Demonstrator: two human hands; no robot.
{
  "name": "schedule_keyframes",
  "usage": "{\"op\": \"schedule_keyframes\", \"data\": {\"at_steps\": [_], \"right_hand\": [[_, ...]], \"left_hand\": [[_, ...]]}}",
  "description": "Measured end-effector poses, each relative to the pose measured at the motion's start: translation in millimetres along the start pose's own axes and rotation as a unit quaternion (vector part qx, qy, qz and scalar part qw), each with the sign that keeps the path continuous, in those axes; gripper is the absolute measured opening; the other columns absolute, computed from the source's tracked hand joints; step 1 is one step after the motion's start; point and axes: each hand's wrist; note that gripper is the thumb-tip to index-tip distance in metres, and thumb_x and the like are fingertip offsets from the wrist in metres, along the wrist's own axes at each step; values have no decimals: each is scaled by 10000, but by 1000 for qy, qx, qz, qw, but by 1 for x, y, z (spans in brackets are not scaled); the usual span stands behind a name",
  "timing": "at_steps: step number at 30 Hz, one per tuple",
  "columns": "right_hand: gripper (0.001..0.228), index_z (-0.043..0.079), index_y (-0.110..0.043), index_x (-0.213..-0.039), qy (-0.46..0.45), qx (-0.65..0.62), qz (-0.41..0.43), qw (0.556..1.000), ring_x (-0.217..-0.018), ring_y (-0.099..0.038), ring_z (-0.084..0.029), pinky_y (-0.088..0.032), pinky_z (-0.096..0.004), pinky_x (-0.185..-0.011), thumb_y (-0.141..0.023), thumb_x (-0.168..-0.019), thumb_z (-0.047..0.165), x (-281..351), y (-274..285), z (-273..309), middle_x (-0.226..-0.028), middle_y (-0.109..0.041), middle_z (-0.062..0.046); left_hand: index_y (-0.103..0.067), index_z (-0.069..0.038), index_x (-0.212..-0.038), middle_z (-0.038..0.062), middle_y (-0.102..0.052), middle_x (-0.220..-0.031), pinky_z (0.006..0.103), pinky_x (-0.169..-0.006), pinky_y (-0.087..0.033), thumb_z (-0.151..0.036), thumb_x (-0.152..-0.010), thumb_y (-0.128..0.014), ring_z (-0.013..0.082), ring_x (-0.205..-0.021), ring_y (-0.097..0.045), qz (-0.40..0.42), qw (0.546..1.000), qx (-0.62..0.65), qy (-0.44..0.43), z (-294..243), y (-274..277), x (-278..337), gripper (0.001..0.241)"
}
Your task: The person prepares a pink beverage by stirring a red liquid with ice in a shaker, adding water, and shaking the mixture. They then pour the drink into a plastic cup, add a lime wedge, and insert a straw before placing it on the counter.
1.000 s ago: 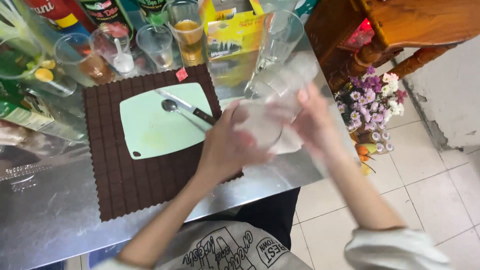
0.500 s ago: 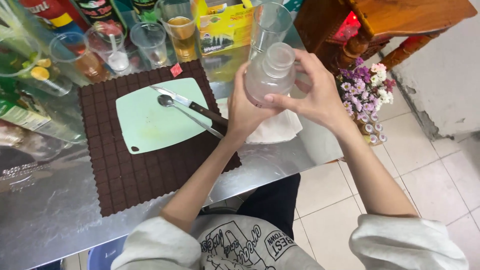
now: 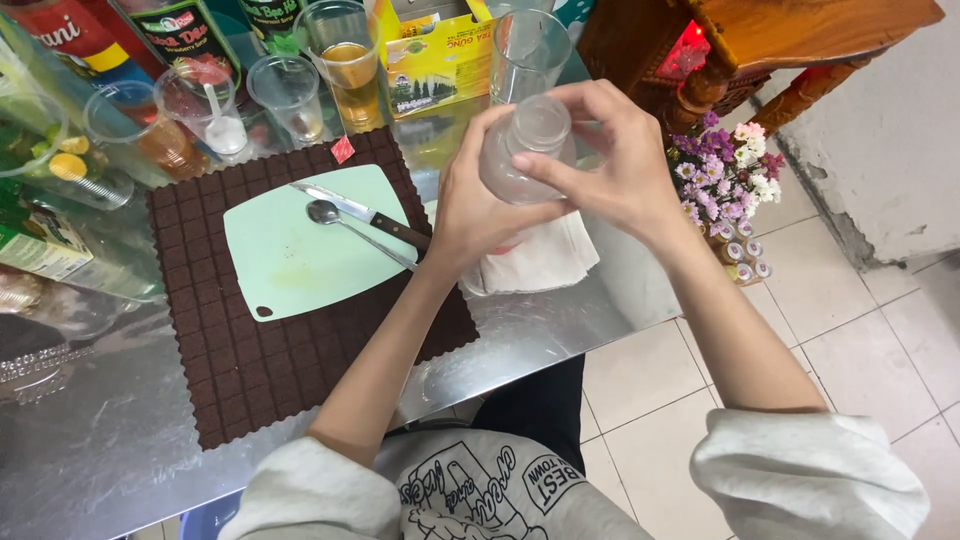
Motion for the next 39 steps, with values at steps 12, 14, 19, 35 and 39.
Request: {"op": "schedule_keyframes", "data": {"at_steps": [12,14,19,35,39], "right_hand": [[415,21,-536,-1292,-20,0,39,999,-1114,-663,-266,-600,-387,-886,-658,-1020,309,-1,4,-2,-1221,-647,-147],[436,-3,-506,-1323,-15,-12,59,998,-1156,-679,-337,-617,-459,-961,-645,-1020,277,-4,10,-4,-1265,-651,-207],[488,10,-589,-1293,-7,-82,-27,996,-1068,-616,-160,-572,-289,-905,-615,-1040,426,-10,21,5,-1184,-631,-68],[527,119,-402,-1362,81,-90,68,990,-1302,-610,-244,-495,-404,-1080,-412,-1087,568,-1,-3,-5,-1387,-629,-126],[577,108,-361,-1343,63,-106,64,990,-1289,-601,-261,-481,-417,-1039,-355,-1080,622,-3,-5,-10,-1387,-626,-140]], "left_hand": [[-530,-174,-1341,53,-658,-1315,382,-976,-521,-509,-546,-913,227,-1221,-629,-15,998,-59,-18,20,-7,-9,944],[-516,-189,-1356,66,-681,-1324,380,-978,-526,-548,-546,-904,228,-1217,-646,-12,998,-57,-6,21,-8,-6,967],[-527,-163,-1368,55,-628,-1367,357,-1026,-509,-515,-570,-933,222,-1275,-605,-28,999,-26,-15,23,-4,-1,961],[75,-225,-1631,242,-48,-1751,743,-1187,-271,-838,-582,-696,429,-1593,-279,10,995,-45,-90,61,-2,30,1439],[-160,12,-1572,381,-222,-1526,686,-1118,-214,-929,-506,-580,553,-1441,-179,-80,950,-302,-9,81,-18,79,1482]]}}
Point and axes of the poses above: each hand's wrist, its own x-axis away from the middle knuckle, its own y-axis out of the back of the hand, z = x × y
